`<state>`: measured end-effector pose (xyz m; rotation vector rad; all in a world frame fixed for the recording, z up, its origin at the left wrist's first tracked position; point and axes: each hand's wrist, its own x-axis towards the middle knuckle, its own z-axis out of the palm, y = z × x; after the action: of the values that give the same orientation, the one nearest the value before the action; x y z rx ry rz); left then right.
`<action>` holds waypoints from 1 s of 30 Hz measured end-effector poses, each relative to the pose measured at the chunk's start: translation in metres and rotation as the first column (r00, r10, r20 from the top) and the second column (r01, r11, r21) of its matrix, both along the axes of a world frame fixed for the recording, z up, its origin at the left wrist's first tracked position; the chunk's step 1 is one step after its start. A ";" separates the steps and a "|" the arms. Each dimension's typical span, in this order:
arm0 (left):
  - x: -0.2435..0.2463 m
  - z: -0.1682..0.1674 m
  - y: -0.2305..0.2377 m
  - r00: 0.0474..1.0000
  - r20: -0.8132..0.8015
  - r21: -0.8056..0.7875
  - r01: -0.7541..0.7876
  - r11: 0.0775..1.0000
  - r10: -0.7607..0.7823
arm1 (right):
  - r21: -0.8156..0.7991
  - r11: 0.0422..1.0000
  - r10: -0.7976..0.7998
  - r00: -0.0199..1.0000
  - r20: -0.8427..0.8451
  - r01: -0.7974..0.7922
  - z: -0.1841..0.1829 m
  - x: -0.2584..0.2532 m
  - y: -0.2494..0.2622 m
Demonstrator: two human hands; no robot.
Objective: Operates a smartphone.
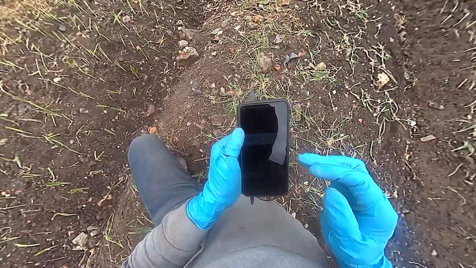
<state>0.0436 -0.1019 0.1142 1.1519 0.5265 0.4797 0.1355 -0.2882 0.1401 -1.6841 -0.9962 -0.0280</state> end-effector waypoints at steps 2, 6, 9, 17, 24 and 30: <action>0.003 0.000 -0.001 1.000 0.017 -0.028 -0.023 0.999 0.024 | -0.003 1.000 -0.002 1.000 0.005 0.002 0.000 0.000 0.000; 0.004 0.000 -0.002 0.998 0.038 -0.030 -0.044 0.999 0.045 | -0.003 1.000 0.005 1.000 0.005 -0.005 0.001 0.001 0.000; 0.003 -0.001 -0.003 0.998 0.047 -0.048 -0.031 0.998 0.033 | 0.001 1.000 0.010 1.000 0.002 -0.010 0.002 0.000 0.000; 0.003 0.002 -0.006 0.999 0.032 -0.042 -0.030 0.999 0.032 | 0.001 1.000 0.006 1.000 0.008 -0.006 0.003 -0.001 -0.004; 0.002 0.001 -0.007 0.996 0.083 -0.075 -0.025 0.997 0.031 | 0.030 1.000 0.007 1.000 -0.014 -0.006 0.004 -0.003 -0.003; 0.003 -0.001 -0.007 0.994 0.097 -0.094 -0.041 0.995 0.050 | 0.113 0.986 0.138 0.983 -0.123 -0.124 0.019 -0.001 -0.001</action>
<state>0.0464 -0.1093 0.1137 1.0241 0.4844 0.5436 0.1341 -0.2892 0.1590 -1.5021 -0.9877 0.1132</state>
